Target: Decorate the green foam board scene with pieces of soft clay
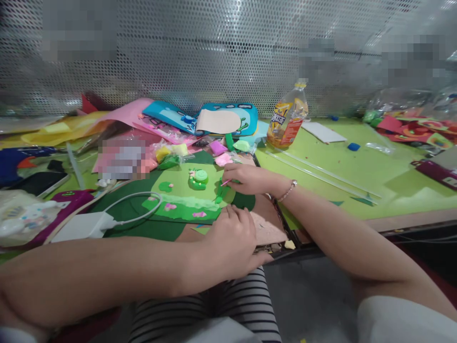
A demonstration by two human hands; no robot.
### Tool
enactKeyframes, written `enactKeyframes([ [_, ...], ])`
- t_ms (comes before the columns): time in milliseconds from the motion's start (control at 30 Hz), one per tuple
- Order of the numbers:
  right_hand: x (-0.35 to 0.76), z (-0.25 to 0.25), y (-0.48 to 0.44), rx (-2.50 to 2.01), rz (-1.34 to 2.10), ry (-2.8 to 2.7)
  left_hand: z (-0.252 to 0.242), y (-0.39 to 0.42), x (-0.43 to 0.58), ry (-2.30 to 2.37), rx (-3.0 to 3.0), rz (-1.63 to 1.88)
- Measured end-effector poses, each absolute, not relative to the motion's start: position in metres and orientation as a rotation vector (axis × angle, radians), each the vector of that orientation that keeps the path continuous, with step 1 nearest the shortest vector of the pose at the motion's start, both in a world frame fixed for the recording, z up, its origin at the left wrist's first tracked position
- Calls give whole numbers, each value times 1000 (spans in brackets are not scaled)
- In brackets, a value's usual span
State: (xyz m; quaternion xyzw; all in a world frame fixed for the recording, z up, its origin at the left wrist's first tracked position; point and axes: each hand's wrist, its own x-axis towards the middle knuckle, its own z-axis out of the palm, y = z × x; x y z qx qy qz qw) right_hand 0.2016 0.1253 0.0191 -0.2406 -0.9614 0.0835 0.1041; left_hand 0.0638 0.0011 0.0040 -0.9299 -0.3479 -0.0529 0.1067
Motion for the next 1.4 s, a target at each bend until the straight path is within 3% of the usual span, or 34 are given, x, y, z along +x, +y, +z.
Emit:
enactKeyframes([
  [400,203,24,122,-730,279,-2812,14,-3,61,-1408,-2690,87],
  [1400,207,23,124,-757,258,-2832,6,-1,62,-1330,-2729,46],
])
